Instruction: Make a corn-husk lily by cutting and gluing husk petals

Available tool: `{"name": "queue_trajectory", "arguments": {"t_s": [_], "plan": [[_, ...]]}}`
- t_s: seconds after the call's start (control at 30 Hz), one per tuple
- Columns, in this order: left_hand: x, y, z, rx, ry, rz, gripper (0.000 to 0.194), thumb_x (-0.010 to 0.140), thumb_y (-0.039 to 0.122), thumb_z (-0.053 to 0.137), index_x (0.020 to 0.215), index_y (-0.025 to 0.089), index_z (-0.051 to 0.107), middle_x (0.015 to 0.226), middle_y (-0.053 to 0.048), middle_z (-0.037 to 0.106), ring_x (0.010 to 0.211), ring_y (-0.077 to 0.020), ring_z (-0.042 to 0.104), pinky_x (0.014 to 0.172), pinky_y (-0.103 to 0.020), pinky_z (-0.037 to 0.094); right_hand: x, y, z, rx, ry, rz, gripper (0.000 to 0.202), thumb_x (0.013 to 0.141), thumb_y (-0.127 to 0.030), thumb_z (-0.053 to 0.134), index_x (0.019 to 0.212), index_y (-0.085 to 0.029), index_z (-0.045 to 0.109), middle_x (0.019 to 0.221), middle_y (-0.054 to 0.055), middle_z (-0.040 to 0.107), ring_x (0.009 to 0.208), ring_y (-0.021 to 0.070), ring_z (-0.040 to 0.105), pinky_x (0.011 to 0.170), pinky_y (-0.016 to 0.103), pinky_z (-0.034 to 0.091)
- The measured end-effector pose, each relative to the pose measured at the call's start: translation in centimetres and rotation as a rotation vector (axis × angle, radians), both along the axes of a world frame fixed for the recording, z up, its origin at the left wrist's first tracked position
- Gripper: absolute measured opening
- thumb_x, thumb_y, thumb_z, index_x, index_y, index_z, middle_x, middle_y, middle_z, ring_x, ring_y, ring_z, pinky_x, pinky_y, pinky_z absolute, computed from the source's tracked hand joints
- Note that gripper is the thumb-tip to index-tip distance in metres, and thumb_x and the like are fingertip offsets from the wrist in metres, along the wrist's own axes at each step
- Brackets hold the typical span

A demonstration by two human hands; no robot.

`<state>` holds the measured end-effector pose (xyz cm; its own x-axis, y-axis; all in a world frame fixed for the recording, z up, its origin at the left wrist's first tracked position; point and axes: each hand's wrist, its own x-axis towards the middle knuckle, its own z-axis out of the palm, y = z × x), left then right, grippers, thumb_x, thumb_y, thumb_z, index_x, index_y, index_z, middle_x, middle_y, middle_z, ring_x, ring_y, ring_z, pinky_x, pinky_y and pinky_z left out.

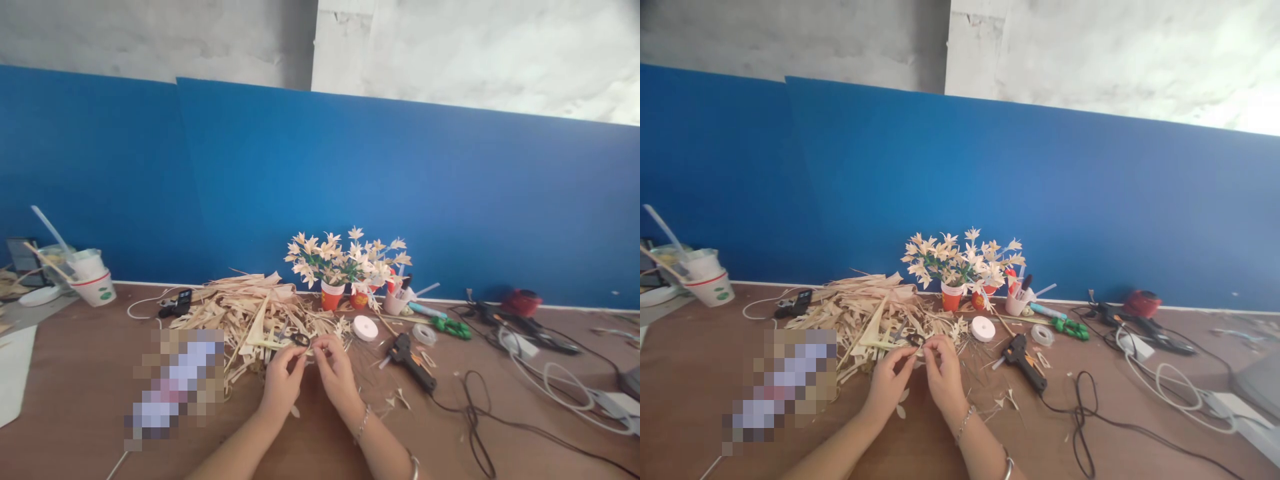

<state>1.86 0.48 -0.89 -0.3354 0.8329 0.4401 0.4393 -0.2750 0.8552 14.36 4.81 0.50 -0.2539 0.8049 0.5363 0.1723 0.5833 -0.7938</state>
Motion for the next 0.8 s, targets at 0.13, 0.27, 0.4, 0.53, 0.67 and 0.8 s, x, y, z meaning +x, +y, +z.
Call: {"name": "queue_trajectory", "arguments": {"t_s": [0.13, 0.27, 0.4, 0.53, 0.67, 0.8], "plan": [[0.07, 0.00, 0.05, 0.002, 0.000, 0.013, 0.013, 0.076, 0.021, 0.054, 0.080, 0.019, 0.067, 0.080, -0.004, 0.068, 0.077, -0.0191, 0.064, 0.072, -0.033, 0.051, -0.01, -0.02, 0.02, 0.015, 0.006, -0.011, 0.012, 0.084, -0.022, 0.048, 0.078, -0.020, 0.057, 0.083, 0.005, 0.059, 0.080, 0.0176, 0.055, 0.070, 0.028, 0.044], [0.09, -0.02, 0.13, -0.001, -0.016, 0.015, 0.011, 0.075, 0.021, 0.055, 0.077, 0.020, 0.066, 0.076, -0.003, 0.068, 0.074, -0.0189, 0.064, 0.069, -0.033, 0.051, -0.01, 0.01, -0.06, 0.017, -0.005, -0.008, 0.011, 0.085, -0.021, 0.047, 0.079, -0.020, 0.056, 0.084, 0.005, 0.059, 0.082, 0.0177, 0.054, 0.072, 0.028, 0.044], [0.08, -0.08, 0.21, -0.004, -0.018, 0.018, 0.010, 0.074, 0.021, 0.055, 0.075, 0.020, 0.065, 0.075, -0.003, 0.068, 0.072, -0.0191, 0.063, 0.068, -0.033, 0.051, -0.01, 0.01, -0.06, 0.023, -0.005, -0.003, 0.011, 0.085, -0.022, 0.047, 0.078, -0.020, 0.056, 0.084, 0.005, 0.058, 0.081, 0.0177, 0.054, 0.073, 0.029, 0.044], [0.08, -0.12, 0.18, -0.023, -0.003, 0.022, 0.010, 0.074, 0.021, 0.054, 0.075, 0.019, 0.065, 0.075, -0.003, 0.067, 0.072, -0.0191, 0.063, 0.068, -0.033, 0.050, 0.00, -0.09, 0.10, 0.013, -0.011, -0.005, 0.011, 0.085, -0.021, 0.047, 0.078, -0.020, 0.056, 0.084, 0.005, 0.058, 0.082, 0.0178, 0.054, 0.073, 0.028, 0.044], [0.09, -0.12, 0.18, -0.028, 0.004, 0.027, 0.011, 0.075, 0.021, 0.054, 0.076, 0.019, 0.064, 0.075, -0.003, 0.067, 0.072, -0.0191, 0.063, 0.068, -0.032, 0.050, -0.03, -0.10, 0.07, 0.018, -0.014, 0.002, 0.011, 0.085, -0.022, 0.046, 0.080, -0.020, 0.056, 0.085, 0.005, 0.058, 0.082, 0.0177, 0.054, 0.074, 0.029, 0.044], [0.16, -0.10, 0.30, -0.036, -0.012, 0.032, 0.009, 0.073, 0.021, 0.055, 0.075, 0.019, 0.064, 0.075, -0.003, 0.068, 0.072, -0.0192, 0.063, 0.069, -0.033, 0.050, -0.05, -0.04, -0.04, 0.022, -0.002, 0.002, 0.012, 0.086, -0.023, 0.047, 0.078, -0.020, 0.056, 0.084, 0.005, 0.058, 0.082, 0.0177, 0.054, 0.075, 0.029, 0.044]]}}
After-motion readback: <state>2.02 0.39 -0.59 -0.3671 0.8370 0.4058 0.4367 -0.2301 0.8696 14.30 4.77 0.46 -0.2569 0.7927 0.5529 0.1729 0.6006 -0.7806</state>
